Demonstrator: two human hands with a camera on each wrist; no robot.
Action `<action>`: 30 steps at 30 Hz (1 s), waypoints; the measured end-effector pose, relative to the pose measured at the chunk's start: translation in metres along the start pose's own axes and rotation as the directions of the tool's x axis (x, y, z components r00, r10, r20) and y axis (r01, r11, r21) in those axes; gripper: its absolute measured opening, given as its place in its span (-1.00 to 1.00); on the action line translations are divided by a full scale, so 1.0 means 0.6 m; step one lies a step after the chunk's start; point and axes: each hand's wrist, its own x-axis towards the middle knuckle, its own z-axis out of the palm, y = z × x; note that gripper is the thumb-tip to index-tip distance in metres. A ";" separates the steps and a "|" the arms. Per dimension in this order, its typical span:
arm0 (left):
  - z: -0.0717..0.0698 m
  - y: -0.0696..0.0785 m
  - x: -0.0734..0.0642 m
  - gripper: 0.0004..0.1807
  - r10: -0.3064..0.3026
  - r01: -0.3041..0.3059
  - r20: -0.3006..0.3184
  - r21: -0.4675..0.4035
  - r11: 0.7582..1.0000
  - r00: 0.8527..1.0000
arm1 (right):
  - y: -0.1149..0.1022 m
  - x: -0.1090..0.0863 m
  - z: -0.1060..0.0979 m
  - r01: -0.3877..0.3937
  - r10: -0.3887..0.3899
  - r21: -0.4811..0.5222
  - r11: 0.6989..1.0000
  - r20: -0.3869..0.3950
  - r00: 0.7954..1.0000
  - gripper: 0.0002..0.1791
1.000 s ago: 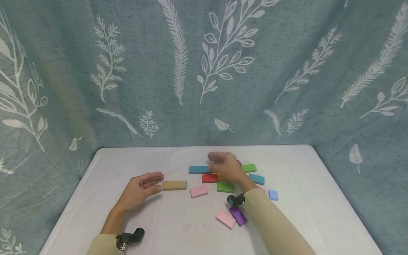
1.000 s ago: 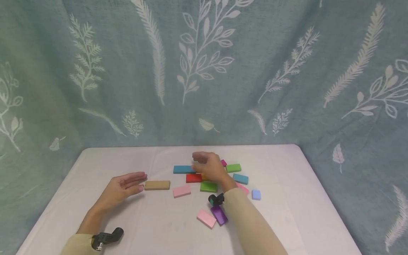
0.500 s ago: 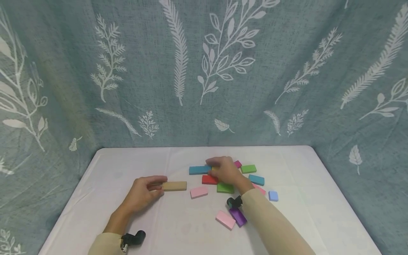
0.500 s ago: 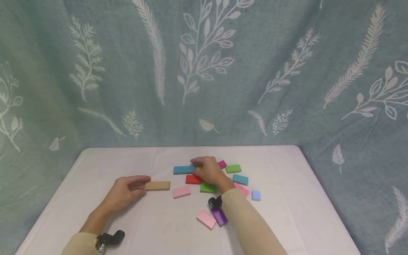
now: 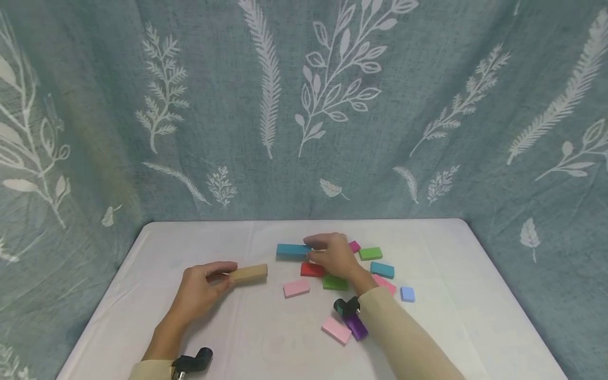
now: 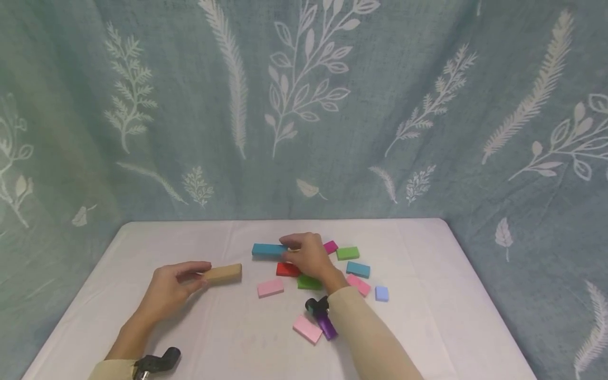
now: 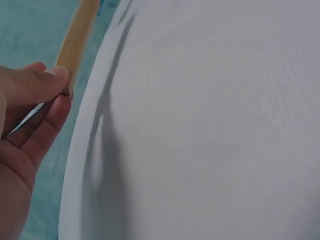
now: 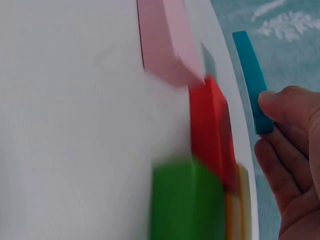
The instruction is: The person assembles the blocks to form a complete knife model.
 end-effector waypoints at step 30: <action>0.045 0.013 -0.008 -0.57 -0.089 0.087 -0.017 -0.096 0.992 0.996 | -0.014 -0.148 0.034 -0.033 0.041 -0.109 0.994 0.072 0.997 -0.59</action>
